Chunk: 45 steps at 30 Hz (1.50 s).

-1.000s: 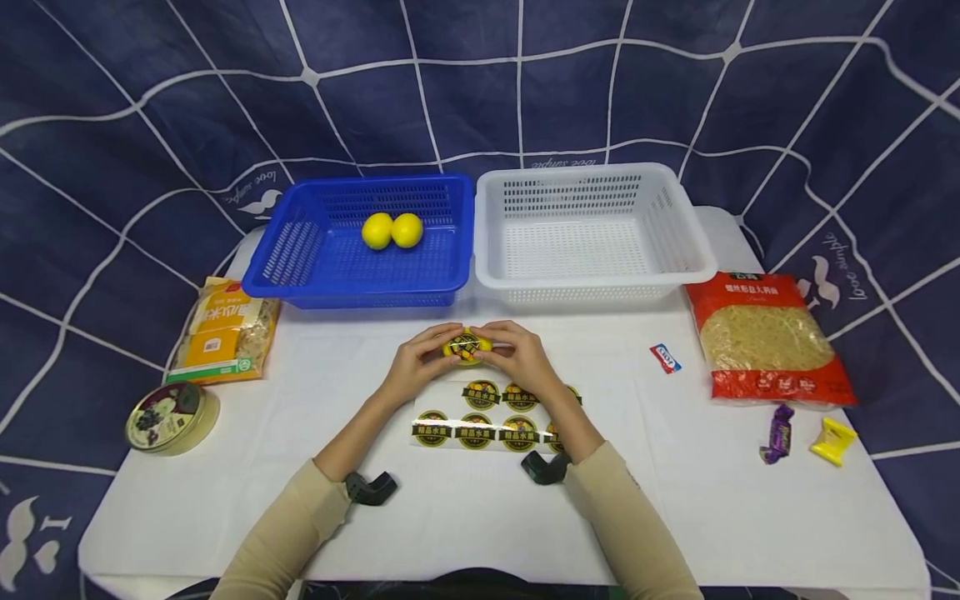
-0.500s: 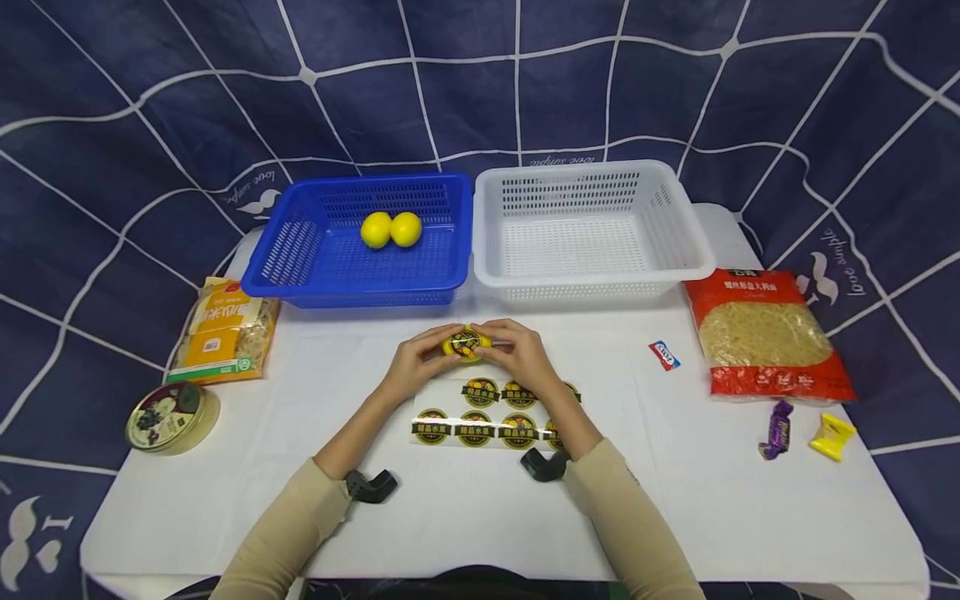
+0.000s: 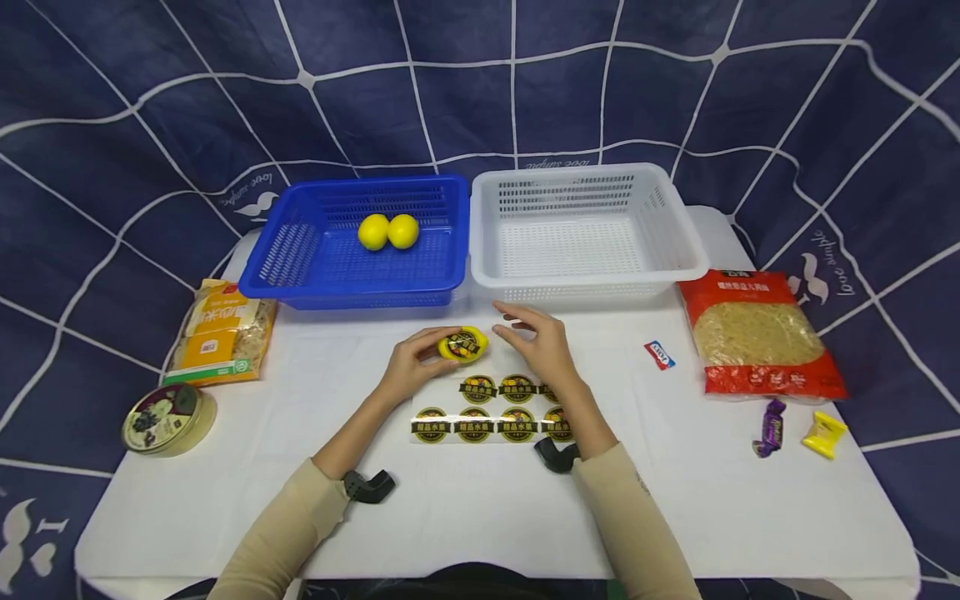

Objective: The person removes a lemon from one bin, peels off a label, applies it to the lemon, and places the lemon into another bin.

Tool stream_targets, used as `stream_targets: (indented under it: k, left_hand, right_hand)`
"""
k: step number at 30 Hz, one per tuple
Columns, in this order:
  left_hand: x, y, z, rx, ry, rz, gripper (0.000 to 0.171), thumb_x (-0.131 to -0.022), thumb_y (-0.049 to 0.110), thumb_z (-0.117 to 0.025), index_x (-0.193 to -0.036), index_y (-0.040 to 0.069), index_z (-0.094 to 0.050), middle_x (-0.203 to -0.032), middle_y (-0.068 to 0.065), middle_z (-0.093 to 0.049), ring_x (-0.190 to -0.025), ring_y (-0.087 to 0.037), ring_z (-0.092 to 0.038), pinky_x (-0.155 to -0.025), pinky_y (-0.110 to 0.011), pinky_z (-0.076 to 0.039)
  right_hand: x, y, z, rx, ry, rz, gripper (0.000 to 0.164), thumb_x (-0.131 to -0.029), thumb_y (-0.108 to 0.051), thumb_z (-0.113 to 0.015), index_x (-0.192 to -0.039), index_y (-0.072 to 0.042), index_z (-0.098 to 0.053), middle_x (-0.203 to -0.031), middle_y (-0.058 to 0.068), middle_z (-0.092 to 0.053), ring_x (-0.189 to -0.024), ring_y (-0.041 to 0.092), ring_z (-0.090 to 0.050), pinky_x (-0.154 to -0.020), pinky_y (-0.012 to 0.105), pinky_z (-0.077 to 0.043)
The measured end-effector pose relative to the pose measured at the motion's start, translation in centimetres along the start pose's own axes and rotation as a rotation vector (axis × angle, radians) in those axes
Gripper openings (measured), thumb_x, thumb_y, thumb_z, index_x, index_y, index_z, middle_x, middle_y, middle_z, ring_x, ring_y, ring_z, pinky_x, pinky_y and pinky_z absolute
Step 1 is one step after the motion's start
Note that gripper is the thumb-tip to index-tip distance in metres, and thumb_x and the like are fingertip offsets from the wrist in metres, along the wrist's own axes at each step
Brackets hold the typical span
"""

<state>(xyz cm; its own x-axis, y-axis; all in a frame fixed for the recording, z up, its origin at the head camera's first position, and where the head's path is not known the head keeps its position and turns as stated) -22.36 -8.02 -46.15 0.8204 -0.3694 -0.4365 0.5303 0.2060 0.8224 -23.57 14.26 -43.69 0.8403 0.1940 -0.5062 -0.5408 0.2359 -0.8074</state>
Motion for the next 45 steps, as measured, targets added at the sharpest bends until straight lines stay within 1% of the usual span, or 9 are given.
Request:
stream_targets:
  k: [3,5,10,14,21,27,33,40,45]
  left_hand:
    - [0.0,0.1,0.3,0.024,0.019,0.012,0.050,-0.072,-0.004,-0.075,-0.120,-0.004,-0.058,-0.120,-0.017,-0.056,-0.109,-0.026,-0.055,-0.087,-0.035,-0.050]
    - [0.1,0.1,0.5,0.037,0.026,0.017,0.050,-0.073,-0.004,-0.075,-0.120,-0.004,-0.058,-0.120,-0.017,-0.056,-0.109,-0.026,-0.055,-0.088,-0.035,-0.050]
    - [0.1,0.1,0.8,0.077,0.052,0.019,0.051,-0.072,-0.006,-0.074,-0.120,-0.005,-0.057,-0.120,-0.018,-0.055,-0.110,-0.026,-0.055,-0.088,-0.038,-0.050]
    - [-0.1,0.7,0.9,0.101,0.086,-0.015,0.051,-0.071,-0.009,-0.074,-0.119,-0.007,-0.057,-0.120,-0.018,-0.055,-0.110,-0.026,-0.054,-0.086,-0.041,-0.051]
    - [-1.9,4.2,1.0,0.037,0.116,-0.067,0.048,-0.073,-0.004,-0.074,-0.119,-0.005,-0.058,-0.122,-0.018,-0.053,-0.115,-0.027,-0.051,-0.090,-0.035,-0.048]
    - [-6.6,7.8,1.5,-0.048,0.143,-0.101,0.046,-0.074,-0.001,-0.075,-0.117,-0.004,-0.060,-0.121,-0.019,-0.054,-0.114,-0.028,-0.052,-0.091,-0.031,-0.048]
    - [-13.0,9.2,1.6,-0.067,0.141,-0.163,0.045,-0.075,-0.001,-0.074,-0.118,-0.004,-0.060,-0.118,-0.019,-0.055,-0.112,-0.024,-0.053,-0.090,-0.029,-0.048]
    - [-20.6,5.8,0.3,-0.130,0.103,-0.155,0.049,-0.075,0.014,-0.076,-0.121,0.010,-0.062,-0.120,-0.010,-0.054,-0.110,-0.016,-0.053,-0.088,-0.020,-0.048]
    - [-23.9,3.6,-1.8,-0.224,-0.024,-0.081,0.051,-0.076,0.014,-0.075,-0.124,0.014,-0.060,-0.120,-0.007,-0.054,-0.111,-0.014,-0.050,-0.086,-0.014,-0.046]
  right_hand:
    - [-0.4,-2.1,1.8,0.042,0.172,0.036,0.034,-0.082,0.003,-0.067,-0.115,0.002,-0.062,-0.104,0.019,-0.064,-0.090,0.034,-0.062,-0.080,0.037,-0.054]
    - [-0.5,-2.7,3.2,0.065,0.319,-0.006,0.032,-0.083,0.003,-0.065,-0.115,0.004,-0.061,-0.099,0.022,-0.065,-0.086,0.031,-0.062,-0.077,0.030,-0.054]
    - [0.2,-0.7,6.6,0.042,0.636,-0.305,0.035,-0.088,-0.013,-0.063,-0.123,-0.010,-0.060,-0.096,0.010,-0.066,-0.082,0.010,-0.059,-0.069,0.015,-0.050]
    - [0.4,1.1,8.3,-0.167,0.735,-0.466,0.043,-0.088,-0.014,-0.064,-0.129,-0.017,-0.054,-0.094,0.003,-0.061,-0.085,0.010,-0.058,-0.076,0.019,-0.052]
    - [-0.4,2.8,10.4,-0.400,0.841,-0.488,0.040,-0.084,-0.007,-0.067,-0.123,-0.010,-0.059,-0.080,0.005,-0.057,-0.081,0.018,-0.060,-0.077,0.021,-0.053]
    - [0.0,3.6,11.8,-0.426,0.889,-0.551,0.037,-0.084,-0.009,-0.066,-0.120,-0.009,-0.060,-0.078,0.006,-0.058,-0.076,0.016,-0.061,-0.077,0.019,-0.052]
    - [0.1,3.7,12.3,-0.463,0.894,-0.530,0.042,-0.081,-0.008,-0.068,-0.122,-0.006,-0.059,-0.076,0.007,-0.057,-0.073,0.016,-0.062,-0.076,0.021,-0.053]
    - [0.1,3.7,11.9,-0.528,0.902,-0.521,0.039,-0.082,-0.004,-0.066,-0.121,-0.005,-0.060,-0.073,0.007,-0.059,-0.071,0.017,-0.062,-0.075,0.021,-0.053]
    - [0.0,3.1,11.8,-0.573,0.925,-0.484,0.039,-0.083,0.001,-0.065,-0.121,-0.002,-0.059,-0.071,0.008,-0.058,-0.069,0.018,-0.062,-0.075,0.022,-0.054]
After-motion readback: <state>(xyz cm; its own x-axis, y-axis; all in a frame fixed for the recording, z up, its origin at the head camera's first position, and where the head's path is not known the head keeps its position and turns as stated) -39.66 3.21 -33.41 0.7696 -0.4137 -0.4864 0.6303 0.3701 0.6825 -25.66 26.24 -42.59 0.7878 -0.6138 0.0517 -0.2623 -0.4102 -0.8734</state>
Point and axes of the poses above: each hand's wrist, its own x-axis away from the middle knuckle, its own z-axis out of the back of the hand, y = z × x, the point moved 3 cm from there along -x, towards the middle knuckle
